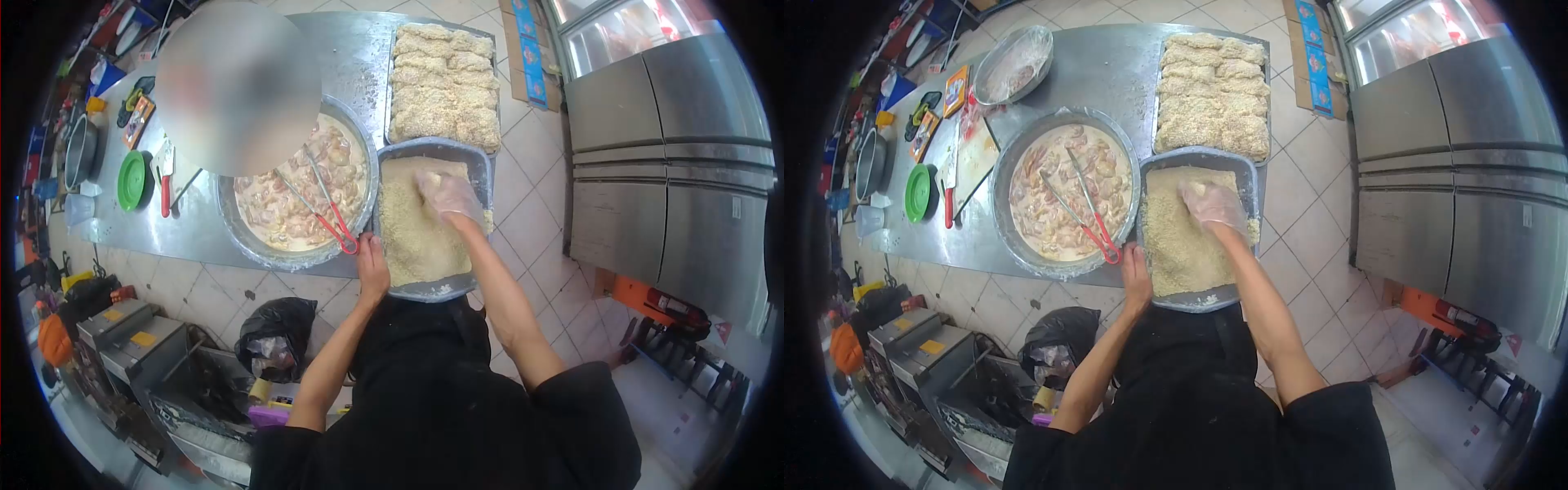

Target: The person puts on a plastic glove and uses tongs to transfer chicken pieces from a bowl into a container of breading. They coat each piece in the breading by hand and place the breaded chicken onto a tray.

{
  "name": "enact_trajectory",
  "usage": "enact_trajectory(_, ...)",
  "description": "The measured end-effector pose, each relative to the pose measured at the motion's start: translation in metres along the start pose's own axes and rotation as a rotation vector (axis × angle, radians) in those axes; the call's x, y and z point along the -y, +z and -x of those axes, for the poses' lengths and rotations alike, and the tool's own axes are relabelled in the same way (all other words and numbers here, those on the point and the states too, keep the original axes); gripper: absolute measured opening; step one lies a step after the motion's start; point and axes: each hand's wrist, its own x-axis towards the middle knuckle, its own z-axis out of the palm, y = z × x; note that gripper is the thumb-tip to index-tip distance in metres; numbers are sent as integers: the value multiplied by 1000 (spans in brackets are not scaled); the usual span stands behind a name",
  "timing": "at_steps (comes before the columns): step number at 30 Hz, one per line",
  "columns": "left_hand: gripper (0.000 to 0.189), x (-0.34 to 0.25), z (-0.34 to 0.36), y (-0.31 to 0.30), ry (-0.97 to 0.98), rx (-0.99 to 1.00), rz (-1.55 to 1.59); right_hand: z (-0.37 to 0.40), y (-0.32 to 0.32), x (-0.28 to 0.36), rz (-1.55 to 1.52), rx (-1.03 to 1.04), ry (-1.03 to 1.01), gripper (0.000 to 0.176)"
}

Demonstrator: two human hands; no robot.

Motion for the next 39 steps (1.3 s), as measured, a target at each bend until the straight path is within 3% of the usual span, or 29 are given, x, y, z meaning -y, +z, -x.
enact_trajectory(1, 33, -3, 0, 0, -33, 12, 1, -4, 6, -15, -2, -7, 4, 67)
enact_trajectory(3, 33, -4, 4, -3, -74, 40, 1, -10, 31, -53, 145, 229, -274, 61)
enact_trajectory(4, 34, -2, 2, -3, -64, 48, 3, 1, 18, -48, 141, 232, -258, 61)
enact_trajectory(6, 34, 1, 1, -2, -52, 57, 16, 13, -13, -36, -333, 319, -94, 52)
enact_trajectory(7, 34, 2, 1, -2, -28, 50, 12, 9, -15, -37, -324, 315, -92, 52)
enact_trajectory(9, 35, 1, 1, -2, 3, 43, 17, 2, -19, -35, -96, -63, -308, 45)
enact_trajectory(10, 35, -1, 1, -2, -4, 40, 10, 1, -16, -32, 19, -136, -333, 50)
enact_trajectory(14, 38, 10, 0, -1, -50, 103, 12, 41, -7, -28, 259, -30, -346, 56)
enact_trajectory(16, 37, 11, 1, 0, -38, 96, 24, 54, 19, -37, 197, -97, -126, 68)
enact_trajectory(19, 37, 13, 1, 0, -21, 81, 24, 84, 52, -32, 131, -167, -59, 63)
enact_trajectory(21, 37, 13, 0, 0, -15, 68, 19, 91, 53, -23, -2, 114, 331, 61)
enact_trajectory(22, 37, 13, 0, -1, -29, 90, 20, 88, 67, -35, 1, 112, 328, 61)
enact_trajectory(24, 37, 11, 0, -3, -38, 110, 24, 71, 106, -71, -984, -35, 618, 58)
enact_trajectory(29, 35, 7, 0, -4, -92, 133, 6, 51, 22, -11, -1340, -71, 525, 56)
enact_trajectory(31, 35, 3, -2, -6, -98, 138, 1, 19, 7, -8, -107, -28, -94, 52)
enact_trajectory(32, 34, 0, -1, -8, -107, 146, 0, 10, 11, -4, -111, -25, -96, 52)
enact_trajectory(34, 34, -2, -1, -8, -103, 140, -19, -6, 25, 5, 82, -464, -570, 46)
enact_trajectory(35, 34, -3, -1, -8, -102, 136, -35, -10, 27, 3, 78, -460, -572, 46)
enact_trajectory(37, 35, 0, -1, -5, -84, 106, -37, -12, 30, 8, 181, -167, -515, 47)
enact_trajectory(39, 36, 1, 1, -5, -84, 72, -39, 0, 33, 10, 204, -110, -509, 47)
